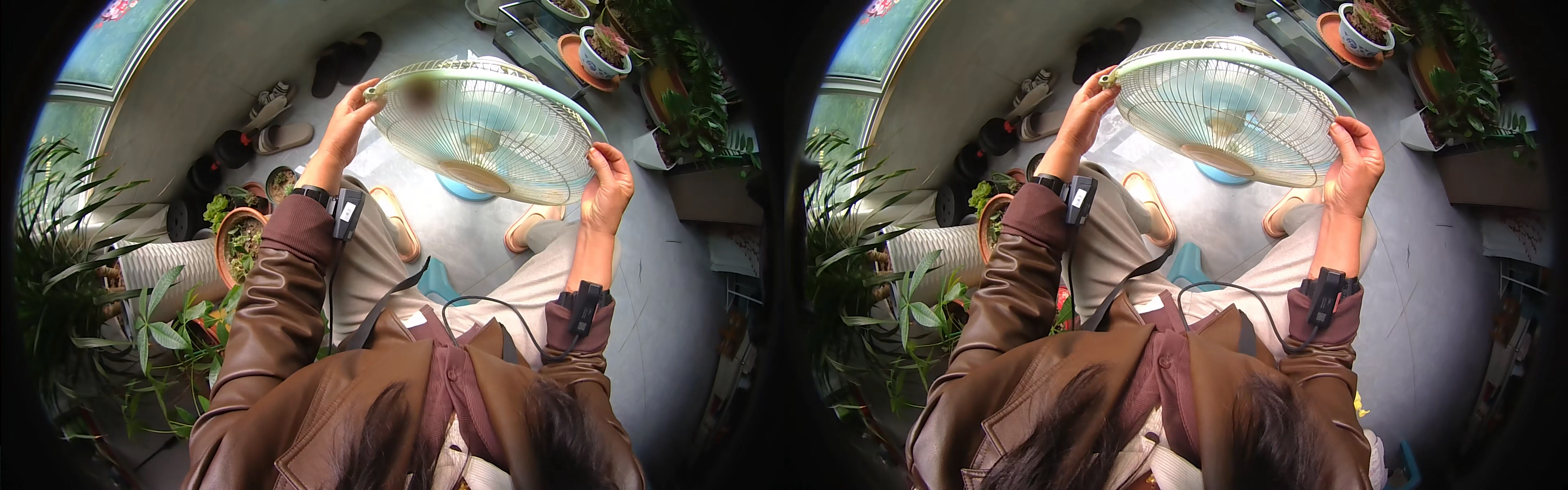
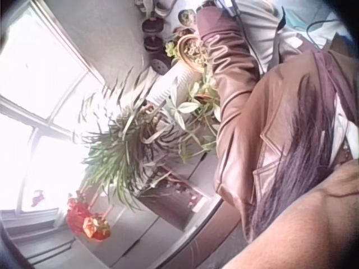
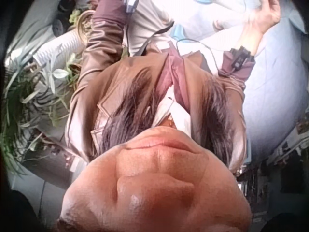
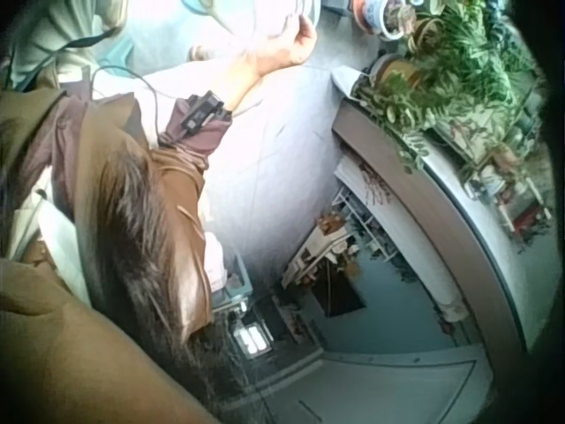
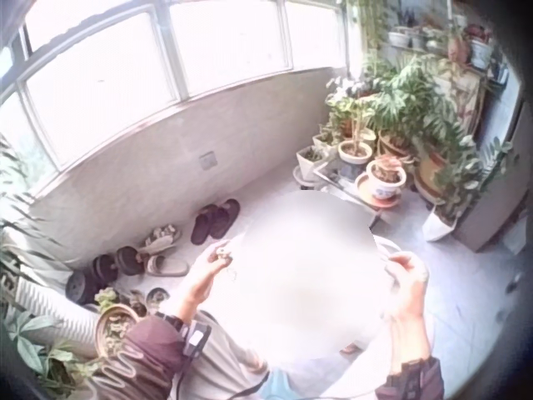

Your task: The person assembles a standing fan by attaching the front and rear wire cages to the fan head. They align and press the cages into place, then briefly pick up a screwdriver before setting it down.

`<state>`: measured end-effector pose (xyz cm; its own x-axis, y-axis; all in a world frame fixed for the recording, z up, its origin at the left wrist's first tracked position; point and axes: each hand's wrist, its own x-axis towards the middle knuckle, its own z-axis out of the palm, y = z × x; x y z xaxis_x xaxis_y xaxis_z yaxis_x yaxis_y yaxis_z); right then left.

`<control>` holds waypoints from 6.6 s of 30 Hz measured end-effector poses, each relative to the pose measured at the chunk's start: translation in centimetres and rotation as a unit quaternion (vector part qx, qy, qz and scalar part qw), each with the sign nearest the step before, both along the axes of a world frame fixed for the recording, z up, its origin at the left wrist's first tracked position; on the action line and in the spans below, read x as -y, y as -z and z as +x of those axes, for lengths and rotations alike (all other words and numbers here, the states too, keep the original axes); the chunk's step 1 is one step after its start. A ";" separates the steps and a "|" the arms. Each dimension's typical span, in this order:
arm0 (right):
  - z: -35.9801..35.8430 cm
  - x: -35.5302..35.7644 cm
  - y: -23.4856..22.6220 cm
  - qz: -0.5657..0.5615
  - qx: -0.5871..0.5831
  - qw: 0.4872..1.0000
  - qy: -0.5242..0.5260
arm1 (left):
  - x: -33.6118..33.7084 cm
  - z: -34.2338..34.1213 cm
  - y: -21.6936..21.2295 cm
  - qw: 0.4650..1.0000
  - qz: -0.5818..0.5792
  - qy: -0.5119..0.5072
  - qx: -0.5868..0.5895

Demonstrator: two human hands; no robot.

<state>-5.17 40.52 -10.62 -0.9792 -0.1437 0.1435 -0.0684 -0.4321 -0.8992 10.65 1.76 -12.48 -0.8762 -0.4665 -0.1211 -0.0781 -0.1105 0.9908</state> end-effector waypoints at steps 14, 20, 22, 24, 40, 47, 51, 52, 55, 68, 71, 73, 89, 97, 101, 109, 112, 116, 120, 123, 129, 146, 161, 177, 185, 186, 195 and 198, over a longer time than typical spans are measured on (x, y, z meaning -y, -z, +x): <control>0.4 -0.7 -0.1 0.012 -0.003 0.999 -0.043 | -3.4 0.8 1.8 0.975 0.176 -0.113 0.070; 1.0 -0.7 0.0 0.005 0.003 0.999 -0.042 | -2.7 0.2 3.0 0.971 0.146 -0.155 0.105; 1.3 -0.6 -0.1 0.002 0.009 0.999 -0.035 | -2.6 0.3 3.3 0.970 0.149 -0.172 0.090; 1.5 -0.4 -0.1 0.006 -0.003 0.999 -0.035 | -2.5 0.3 3.6 0.968 0.150 -0.180 0.087; 2.2 1.1 0.7 0.046 -0.076 0.995 0.046 | -1.7 -0.3 4.4 0.973 0.119 -0.173 0.099; 1.1 1.1 1.8 0.050 -0.036 0.997 0.035 | -1.9 -0.6 4.6 0.973 0.104 -0.189 0.084; 1.0 0.9 1.8 0.099 -0.001 0.994 0.054 | -2.2 -0.6 4.7 0.978 0.091 -0.174 0.075; 1.1 1.1 1.8 0.105 0.015 0.993 0.045 | -2.2 -0.6 4.7 0.978 0.090 -0.174 0.075; 1.7 1.9 1.6 0.125 0.045 0.991 0.012 | -2.3 -0.6 4.7 0.974 0.101 -0.187 0.076; -0.2 -0.9 3.7 -0.024 0.181 0.980 0.081 | -2.0 -0.9 5.0 0.968 0.131 -0.191 0.097; -0.7 -2.1 5.2 -0.017 0.248 0.965 0.084 | -1.9 -1.0 5.2 0.967 0.126 -0.200 0.100; -0.8 -2.7 5.9 0.007 0.252 0.967 0.043 | -1.8 -0.9 5.4 0.968 0.122 -0.197 0.098; 0.7 -2.4 6.1 0.160 0.336 0.926 0.055 | -1.4 -0.2 4.9 0.967 0.133 -0.186 0.113; 1.7 -3.4 3.7 0.159 0.285 0.945 0.014 | -0.8 0.0 5.4 0.973 0.121 -0.168 0.105; 1.8 -4.2 3.4 0.108 0.311 0.944 0.022 | -0.5 -0.1 5.6 0.966 0.149 -0.180 0.115; 1.1 -4.4 4.4 0.085 0.311 0.946 0.044 | -0.8 -0.2 5.7 0.967 0.148 -0.176 0.105; 0.7 -4.2 4.2 0.079 0.314 0.945 0.051 | -1.0 -0.2 5.5 0.969 0.145 -0.173 0.100; 0.6 -3.9 4.4 0.026 0.309 0.950 0.022 | -1.0 -0.1 5.2 0.966 0.155 -0.180 0.107; -0.1 -3.5 5.0 0.072 0.301 0.950 0.037 | -1.0 0.0 5.1 0.964 0.163 -0.182 0.106; -1.3 -3.8 4.7 0.116 0.315 0.942 0.022 | -1.1 -0.1 5.0 0.962 0.163 -0.189 0.112; -4.4 -6.1 2.6 0.226 0.289 0.919 -0.142 | -1.1 -0.3 4.9 0.958 0.173 -0.199 0.113; -3.7 -6.6 3.3 0.281 0.194 0.923 -0.176 | -1.2 -0.6 4.4 0.954 0.145 -0.219 0.146; -4.5 -5.9 5.3 0.355 0.110 0.920 -0.128 | -0.9 -0.2 4.7 0.943 0.184 -0.237 0.143; -2.2 -5.8 4.0 0.511 -0.198 0.835 -0.052 | 0.6 -0.5 5.5 0.930 0.244 -0.241 0.133; -1.5 -5.9 3.8 0.514 -0.213 0.829 -0.056 | 2.7 -0.2 5.5 0.946 -0.040 -0.212 0.241; -1.5 -5.9 3.9 0.513 -0.214 0.829 -0.058 | 3.2 -0.3 5.2 0.953 -0.129 -0.199 0.189; -1.1 -6.1 3.7 0.501 -0.216 0.834 -0.077 | 5.3 -3.2 -2.8 0.960 -0.120 -0.044 0.247; -0.8 -6.1 3.2 0.511 -0.226 0.825 -0.085 | 5.5 -4.6 -5.3 0.947 -0.128 0.034 0.291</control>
